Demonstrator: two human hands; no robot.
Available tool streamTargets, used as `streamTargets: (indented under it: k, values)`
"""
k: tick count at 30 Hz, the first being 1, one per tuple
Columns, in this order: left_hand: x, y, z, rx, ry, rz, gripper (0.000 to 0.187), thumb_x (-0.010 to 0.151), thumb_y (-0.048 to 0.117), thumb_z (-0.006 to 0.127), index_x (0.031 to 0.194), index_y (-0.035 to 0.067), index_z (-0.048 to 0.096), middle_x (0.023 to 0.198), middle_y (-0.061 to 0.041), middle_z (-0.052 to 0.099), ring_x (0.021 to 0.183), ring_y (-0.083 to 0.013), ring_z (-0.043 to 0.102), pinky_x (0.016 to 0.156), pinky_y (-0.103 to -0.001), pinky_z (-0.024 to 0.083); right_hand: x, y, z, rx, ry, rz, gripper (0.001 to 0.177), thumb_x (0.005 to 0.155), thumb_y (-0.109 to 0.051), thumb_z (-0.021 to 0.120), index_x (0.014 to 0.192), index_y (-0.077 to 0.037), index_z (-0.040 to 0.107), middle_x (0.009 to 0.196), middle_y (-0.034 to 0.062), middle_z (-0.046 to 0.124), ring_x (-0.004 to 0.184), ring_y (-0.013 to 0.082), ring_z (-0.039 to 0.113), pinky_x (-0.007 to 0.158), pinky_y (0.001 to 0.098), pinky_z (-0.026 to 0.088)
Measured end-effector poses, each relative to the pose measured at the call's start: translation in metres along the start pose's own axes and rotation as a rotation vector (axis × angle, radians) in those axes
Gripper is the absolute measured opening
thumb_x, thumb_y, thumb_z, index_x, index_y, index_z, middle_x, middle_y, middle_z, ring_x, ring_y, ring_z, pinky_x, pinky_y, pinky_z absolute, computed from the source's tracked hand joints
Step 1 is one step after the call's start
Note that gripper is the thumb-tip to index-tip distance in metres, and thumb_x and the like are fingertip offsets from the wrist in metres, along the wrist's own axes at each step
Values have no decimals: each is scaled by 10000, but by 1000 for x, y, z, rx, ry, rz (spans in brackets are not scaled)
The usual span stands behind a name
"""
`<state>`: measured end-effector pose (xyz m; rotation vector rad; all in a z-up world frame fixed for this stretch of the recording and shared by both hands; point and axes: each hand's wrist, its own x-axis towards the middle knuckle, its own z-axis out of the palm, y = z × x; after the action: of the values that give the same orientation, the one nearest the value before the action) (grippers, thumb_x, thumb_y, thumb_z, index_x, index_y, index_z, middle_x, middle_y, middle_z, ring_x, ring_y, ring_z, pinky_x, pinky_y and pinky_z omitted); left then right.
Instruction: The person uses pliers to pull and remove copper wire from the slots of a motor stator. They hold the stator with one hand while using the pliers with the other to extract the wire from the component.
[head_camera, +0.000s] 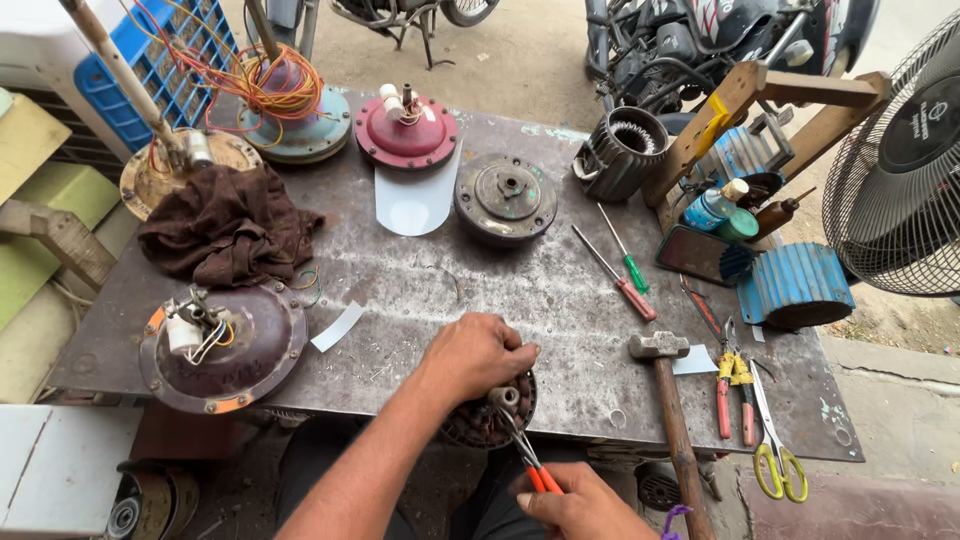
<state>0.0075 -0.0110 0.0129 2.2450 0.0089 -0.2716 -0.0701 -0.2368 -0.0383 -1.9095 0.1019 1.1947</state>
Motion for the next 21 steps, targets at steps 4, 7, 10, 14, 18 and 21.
streamTargets:
  k: [4, 7, 10, 14, 18, 21]
  values:
    - [5, 2, -1, -5, -30, -54, 370, 804, 497, 696, 886, 163, 832, 844, -97, 790, 786, -261, 767, 788, -411, 610, 14, 14, 1, -211, 195, -128, 285, 905, -302, 730, 974, -26, 727, 631, -22, 528, 601, 97, 494, 600, 303, 430]
    - [11, -1, 1, 12, -37, -20, 387, 813, 511, 700, 910, 162, 836, 864, -105, 794, 800, -262, 764, 804, -407, 603, 30, 40, 4, -352, 405, -540, 434, 888, -294, 797, 1197, -21, 665, 818, -49, 625, 789, 91, 621, 709, 301, 493]
    - [23, -10, -1, -11, -96, -15, 403, 800, 503, 726, 941, 142, 835, 854, -134, 797, 777, -268, 769, 790, -401, 609, 50, 74, -1, -170, 329, -413, 542, 853, -247, 802, 1340, -65, 646, 865, -12, 642, 821, 117, 650, 742, 310, 497]
    - [48, -9, 0, 26, -280, 54, 461, 779, 534, 779, 966, 115, 828, 919, -125, 783, 822, -247, 742, 791, -399, 582, 71, 97, -10, 25, 82, -254, 569, 830, -183, 733, 1377, -77, 615, 913, 13, 664, 813, 116, 663, 732, 295, 511]
    - [62, 2, 1, 104, -451, 160, 447, 752, 503, 758, 955, 111, 831, 903, -124, 809, 826, -258, 770, 768, -427, 600, 72, 110, -29, 148, -25, -195, 613, 807, -119, 664, 1415, -89, 585, 961, 38, 687, 806, 115, 676, 721, 279, 525]
    - [63, 2, 1, 113, -440, 137, 510, 773, 559, 747, 1012, 113, 819, 946, -128, 800, 878, -273, 762, 814, -428, 588, 58, 104, -32, 246, -120, -130, 655, 790, -71, 612, 1443, -99, 562, 997, 56, 703, 800, 115, 686, 713, 267, 536]
